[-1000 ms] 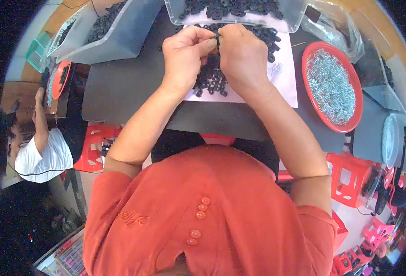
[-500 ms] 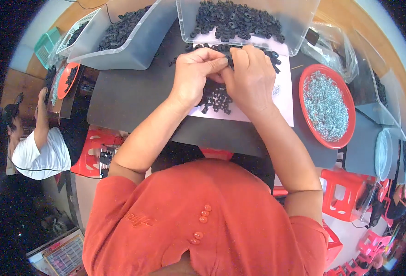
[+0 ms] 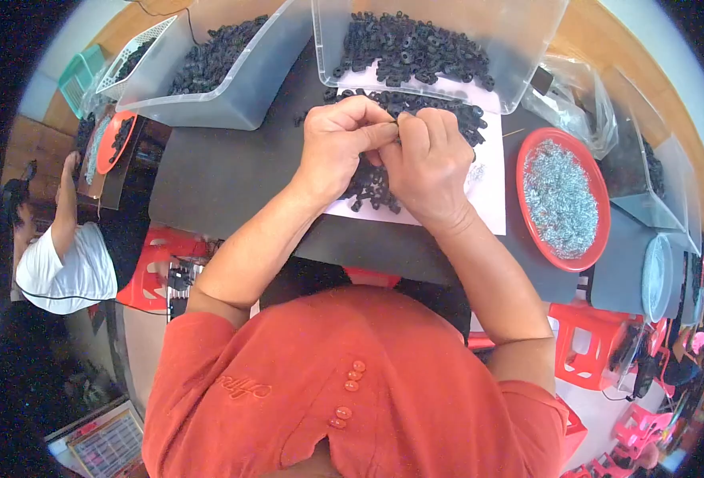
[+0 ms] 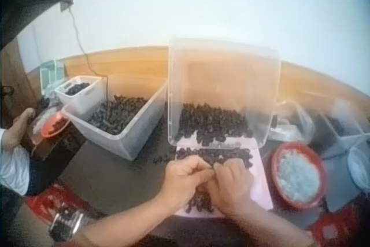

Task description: Sorting and inspecting small black plastic components and silver beads on a workbench.

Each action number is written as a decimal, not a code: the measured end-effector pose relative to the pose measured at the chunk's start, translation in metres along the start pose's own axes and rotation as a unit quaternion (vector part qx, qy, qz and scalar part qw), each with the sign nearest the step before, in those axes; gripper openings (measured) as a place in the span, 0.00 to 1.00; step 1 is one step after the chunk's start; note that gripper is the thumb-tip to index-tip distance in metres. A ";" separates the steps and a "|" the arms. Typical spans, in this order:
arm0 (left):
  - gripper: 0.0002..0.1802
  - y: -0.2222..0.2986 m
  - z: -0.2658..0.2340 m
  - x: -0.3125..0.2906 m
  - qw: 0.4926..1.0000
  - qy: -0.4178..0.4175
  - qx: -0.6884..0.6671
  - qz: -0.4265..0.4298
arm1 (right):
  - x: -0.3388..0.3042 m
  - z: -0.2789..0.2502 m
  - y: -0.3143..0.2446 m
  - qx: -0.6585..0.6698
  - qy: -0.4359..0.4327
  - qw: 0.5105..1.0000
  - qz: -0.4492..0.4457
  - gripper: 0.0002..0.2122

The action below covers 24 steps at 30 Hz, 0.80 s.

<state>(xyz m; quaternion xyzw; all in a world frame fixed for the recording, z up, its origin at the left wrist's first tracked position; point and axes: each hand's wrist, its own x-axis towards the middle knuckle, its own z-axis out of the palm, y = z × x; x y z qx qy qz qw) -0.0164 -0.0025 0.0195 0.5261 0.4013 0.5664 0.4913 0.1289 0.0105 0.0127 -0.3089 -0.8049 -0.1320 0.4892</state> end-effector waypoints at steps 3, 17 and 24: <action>0.03 0.001 0.003 0.000 1.000 -0.001 -0.014 0.004 | 0.002 -0.002 0.002 0.007 0.014 1.000 0.017 0.15; 0.07 0.080 -0.030 0.004 0.958 0.205 0.060 0.190 | 0.000 -0.006 0.006 0.078 -0.003 0.997 0.023 0.19; 0.05 0.106 -0.103 0.057 0.910 0.298 0.209 0.198 | 0.003 -0.009 0.004 0.112 -0.010 0.994 -0.017 0.14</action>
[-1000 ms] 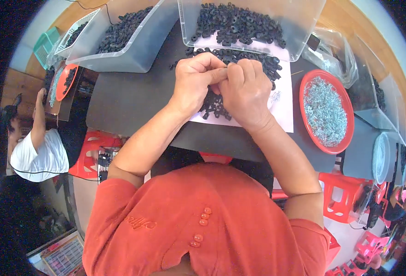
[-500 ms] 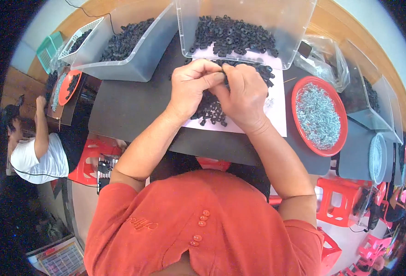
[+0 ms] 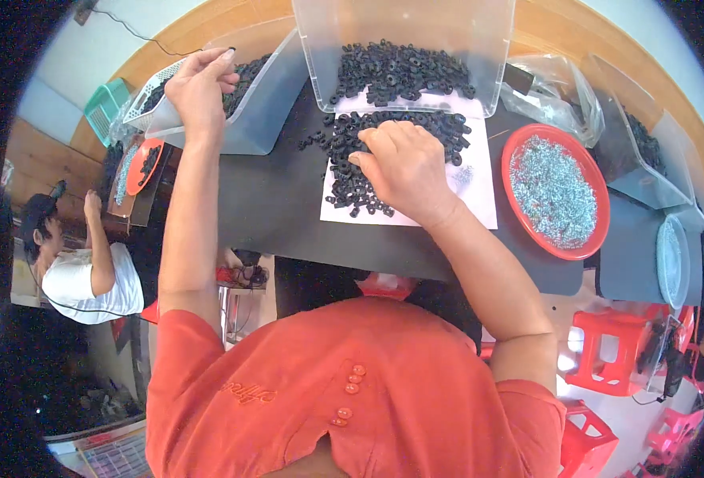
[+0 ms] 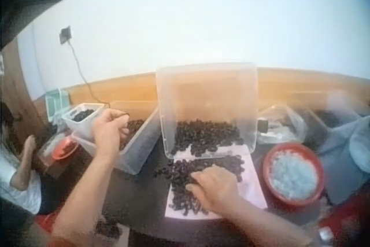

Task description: Sorting and inspecting small black plastic components and silver beads on a workbench.

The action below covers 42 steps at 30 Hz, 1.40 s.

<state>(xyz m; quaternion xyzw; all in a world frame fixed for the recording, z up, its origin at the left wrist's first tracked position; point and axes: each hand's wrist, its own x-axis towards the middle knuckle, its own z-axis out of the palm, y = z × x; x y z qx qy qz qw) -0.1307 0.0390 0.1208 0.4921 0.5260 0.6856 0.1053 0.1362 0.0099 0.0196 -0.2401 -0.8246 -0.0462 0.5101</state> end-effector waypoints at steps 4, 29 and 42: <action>0.10 -0.035 -0.018 0.023 0.979 -0.037 0.176 0.096 | 0.001 0.003 0.000 0.018 0.005 1.000 -0.013 0.12; 0.14 -0.049 -0.068 -0.186 0.883 -0.159 0.397 0.196 | 0.010 -0.055 -0.061 0.183 -0.067 0.979 -0.060 0.06; 0.12 -0.052 -0.065 -0.191 0.890 -0.117 0.408 0.164 | -0.001 -0.047 -0.070 0.200 -0.147 0.965 -0.082 0.08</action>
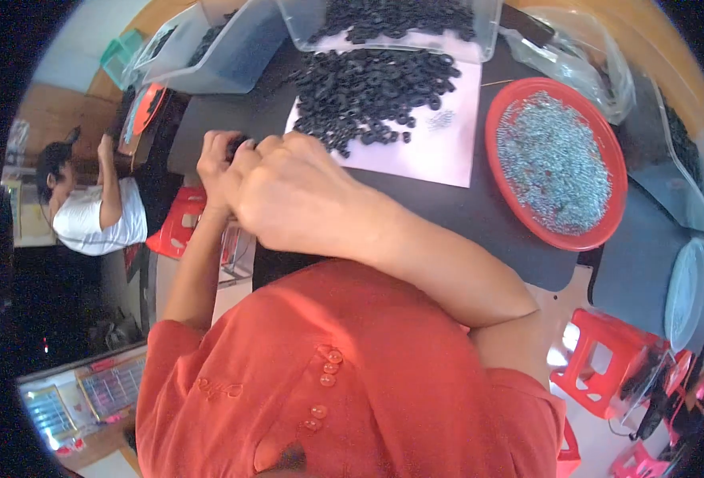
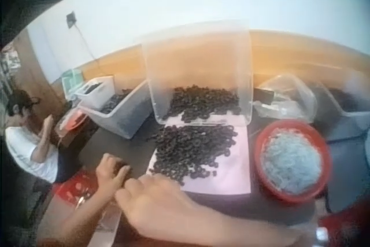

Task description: Sorting and inspecting small black plastic components and silver beads on a workbench.

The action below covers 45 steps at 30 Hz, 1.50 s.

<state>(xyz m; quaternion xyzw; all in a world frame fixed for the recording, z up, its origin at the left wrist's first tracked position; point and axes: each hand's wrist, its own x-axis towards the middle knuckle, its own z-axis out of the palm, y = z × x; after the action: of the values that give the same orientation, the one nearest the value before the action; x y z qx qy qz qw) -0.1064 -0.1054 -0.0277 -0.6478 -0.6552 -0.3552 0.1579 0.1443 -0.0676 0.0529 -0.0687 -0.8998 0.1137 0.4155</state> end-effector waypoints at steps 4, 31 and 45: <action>0.13 -0.005 0.004 -0.002 1.000 0.005 0.000 -0.016 | -0.005 0.016 0.015 -0.037 -0.015 0.999 -0.003 0.09; 0.18 0.028 0.003 0.005 0.963 -0.043 -0.198 0.180 | -0.016 -0.003 0.106 -0.003 0.357 0.865 0.353 0.05; 0.23 0.019 0.005 0.018 0.932 -0.189 -0.207 0.228 | -0.028 -0.009 0.118 -0.064 0.373 0.839 0.391 0.06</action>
<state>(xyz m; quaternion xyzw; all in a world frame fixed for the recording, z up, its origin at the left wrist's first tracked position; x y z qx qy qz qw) -0.0893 -0.0900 -0.0142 -0.8532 -0.4195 -0.3085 -0.0299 0.1727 0.0419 0.0071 -0.4782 -0.5808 0.1743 0.6353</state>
